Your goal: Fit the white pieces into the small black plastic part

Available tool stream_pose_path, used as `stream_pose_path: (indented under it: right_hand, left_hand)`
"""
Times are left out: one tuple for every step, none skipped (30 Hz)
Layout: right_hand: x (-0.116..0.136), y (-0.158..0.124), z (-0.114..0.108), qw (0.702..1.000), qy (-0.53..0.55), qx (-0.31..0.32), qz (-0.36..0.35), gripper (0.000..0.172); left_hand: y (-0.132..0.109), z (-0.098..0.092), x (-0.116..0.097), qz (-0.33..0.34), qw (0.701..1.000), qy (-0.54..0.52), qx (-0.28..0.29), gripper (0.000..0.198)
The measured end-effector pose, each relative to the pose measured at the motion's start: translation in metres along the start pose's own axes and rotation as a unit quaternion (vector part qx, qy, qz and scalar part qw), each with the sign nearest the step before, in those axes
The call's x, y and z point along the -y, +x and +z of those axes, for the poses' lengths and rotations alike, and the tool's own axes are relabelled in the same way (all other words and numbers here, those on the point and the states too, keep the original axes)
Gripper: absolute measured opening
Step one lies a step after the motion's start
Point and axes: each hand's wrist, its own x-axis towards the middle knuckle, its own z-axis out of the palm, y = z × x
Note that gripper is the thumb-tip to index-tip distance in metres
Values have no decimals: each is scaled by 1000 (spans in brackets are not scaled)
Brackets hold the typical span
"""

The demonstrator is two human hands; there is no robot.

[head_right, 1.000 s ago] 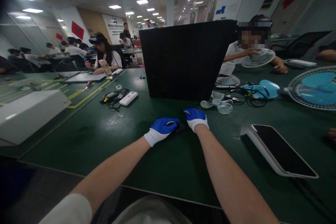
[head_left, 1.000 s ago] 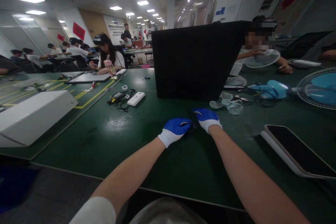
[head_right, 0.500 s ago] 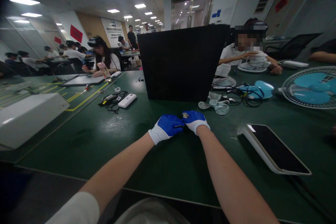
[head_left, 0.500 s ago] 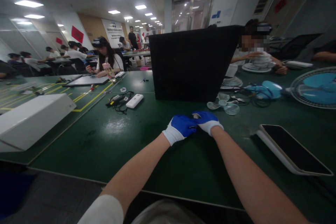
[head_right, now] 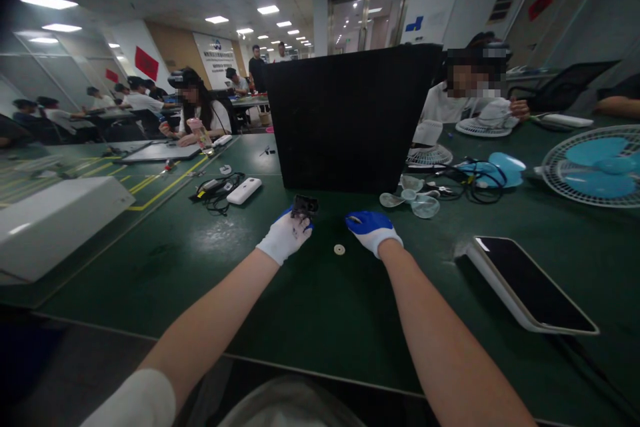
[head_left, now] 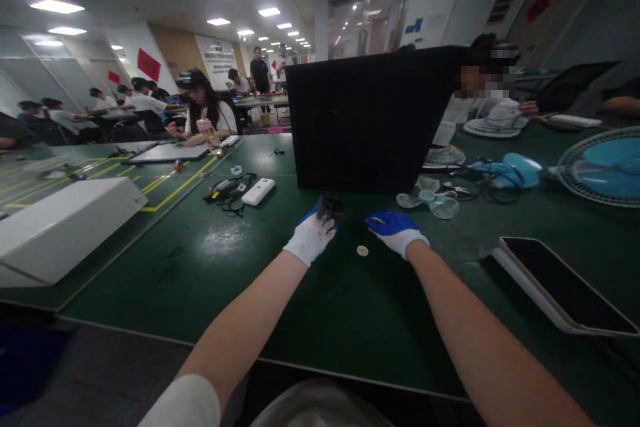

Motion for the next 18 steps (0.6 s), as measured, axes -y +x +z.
stream_pose_path:
  right_hand:
    - [2, -1, 0, 1000, -2, 2, -11, 47]
    - [3, -1, 0, 1000, -4, -1, -20, 47]
    - [5, -2, 1, 1000, -4, -8, -28, 48]
    - [7, -2, 2, 999, -4, -16, -36, 52]
    - [10, -3, 2, 999, -4, -25, -44, 56]
    - [12, -4, 3, 998, -5, -35, -55, 60]
    - [15, -5, 2, 997, -5, -45, -66, 63]
    - [19, -8, 1, 996, 0, -57, -75, 64]
    - [23, -11, -1, 994, 13, -70, -83, 64]
    - [28, -14, -3, 992, 35, -81, -92, 65]
    - [34, -18, -6, 989, 68, -89, -101, 66]
    - [40, -22, -8, 984, 111, -89, -109, 68]
    - [47, -26, -9, 977, 159, -80, -114, 72]
    - [54, -29, -9, 970, 203, -67, -117, 78]
    - [60, -33, -8, 963, 240, -53, -113, 83]
    - [66, -35, -5, 957, 266, -44, -105, 85]
    - [71, -37, -2, 953, 286, -43, -94, 85]
    - [75, -38, 2, 948, 303, -46, -84, 82]
  left_hand:
    - [-3, -2, 0, -7, 1000, -2, 11, 39]
    - [-5, -3, 0, -10, 1000, -1, 15, 41]
    - [-6, -4, 1, -10, 1000, 2, 14, 42]
    - [-7, -4, 2, -6, 1000, 4, 12, 43]
    - [-7, -4, 4, -2, 1000, 3, 9, 44]
    - [-6, -3, 5, 3, 1000, 0, 5, 43]
    - [-5, -3, 6, 7, 1000, -6, 0, 43]
    - [-4, -3, 7, 13, 1000, -14, -7, 42]
    - [-3, -3, 9, 21, 999, -22, -17, 41]
    - [-2, -3, 10, 35, 998, -27, -32, 40]
    - [-2, -4, 12, 54, 997, -29, -47, 38]
    - [-2, -4, 14, 79, 995, -25, -59, 36]
    - [-2, -5, 16, 106, 992, -15, -65, 33]
    - [-3, -6, 18, 134, 989, -3, -65, 29]
    - [-4, -8, 21, 161, 985, 12, -56, 26]
    - [-6, -9, 23, 186, 981, 29, -45, 23]
    - [-7, -12, 25, 208, 976, 48, -33, 22]
    - [-8, -14, 26, 225, 972, 67, -24, 22]
